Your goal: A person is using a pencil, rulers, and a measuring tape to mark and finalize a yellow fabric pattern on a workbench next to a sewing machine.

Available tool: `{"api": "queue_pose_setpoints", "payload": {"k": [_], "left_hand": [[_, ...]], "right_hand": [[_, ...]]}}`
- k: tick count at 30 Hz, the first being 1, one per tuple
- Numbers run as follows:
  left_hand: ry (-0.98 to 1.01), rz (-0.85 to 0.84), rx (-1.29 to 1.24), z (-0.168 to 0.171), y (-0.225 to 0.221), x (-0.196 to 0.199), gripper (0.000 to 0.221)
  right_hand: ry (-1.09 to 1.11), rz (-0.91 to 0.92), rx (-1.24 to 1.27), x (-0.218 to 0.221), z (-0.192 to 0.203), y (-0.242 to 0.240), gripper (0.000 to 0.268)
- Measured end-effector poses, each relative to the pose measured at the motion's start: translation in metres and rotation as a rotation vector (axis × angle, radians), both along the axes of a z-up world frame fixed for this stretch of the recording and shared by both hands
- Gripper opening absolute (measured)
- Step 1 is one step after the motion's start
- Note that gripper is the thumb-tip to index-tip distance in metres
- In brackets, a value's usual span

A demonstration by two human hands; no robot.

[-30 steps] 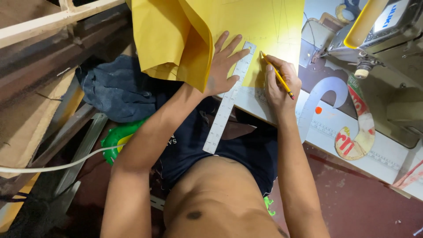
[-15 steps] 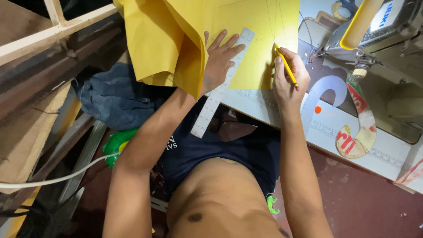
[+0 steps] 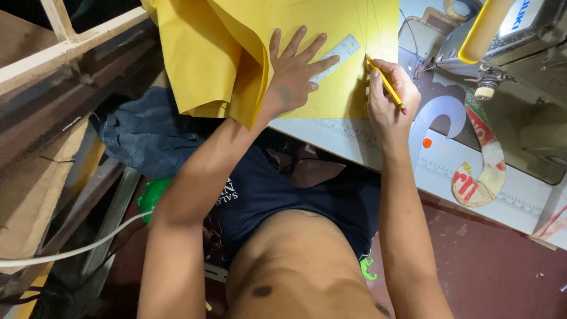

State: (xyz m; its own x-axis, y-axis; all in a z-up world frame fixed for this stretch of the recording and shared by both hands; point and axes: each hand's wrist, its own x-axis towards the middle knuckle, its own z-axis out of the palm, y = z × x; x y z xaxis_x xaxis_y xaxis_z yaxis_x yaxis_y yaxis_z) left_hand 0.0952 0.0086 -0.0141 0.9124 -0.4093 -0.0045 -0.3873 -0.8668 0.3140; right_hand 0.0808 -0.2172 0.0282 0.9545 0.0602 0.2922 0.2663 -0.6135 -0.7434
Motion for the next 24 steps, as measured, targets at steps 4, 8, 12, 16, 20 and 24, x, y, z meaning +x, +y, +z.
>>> {"api": "queue_pose_setpoints", "payload": {"k": [4, 8, 12, 16, 20, 24], "left_hand": [[0.116, -0.015, 0.050, 0.005, -0.003, 0.007, 0.061], [0.056, -0.012, -0.005, 0.010, -0.002, 0.009, 0.059], [0.187, -0.026, 0.053, 0.032, 0.000, 0.007, 0.057], [0.184, -0.026, 0.052, 0.029, 0.001, 0.008, 0.059], [0.108, -0.009, 0.000, 0.012, -0.002, 0.012, 0.061], [0.063, 0.002, -0.036, 0.001, -0.003, 0.016, 0.060]], "right_hand": [[-0.016, 0.014, -0.040, -0.001, 0.001, 0.000, 0.031], [-0.025, 0.017, -0.054, 0.000, 0.000, 0.001, 0.027], [-0.099, 0.048, -0.104, 0.003, -0.004, -0.001, 0.025], [-0.157, 0.055, -0.123, 0.003, -0.005, 0.003, 0.023], [-0.209, 0.088, -0.133, 0.001, -0.004, 0.007, 0.021], [-0.045, -0.028, -0.032, -0.002, -0.003, 0.005, 0.022]]}}
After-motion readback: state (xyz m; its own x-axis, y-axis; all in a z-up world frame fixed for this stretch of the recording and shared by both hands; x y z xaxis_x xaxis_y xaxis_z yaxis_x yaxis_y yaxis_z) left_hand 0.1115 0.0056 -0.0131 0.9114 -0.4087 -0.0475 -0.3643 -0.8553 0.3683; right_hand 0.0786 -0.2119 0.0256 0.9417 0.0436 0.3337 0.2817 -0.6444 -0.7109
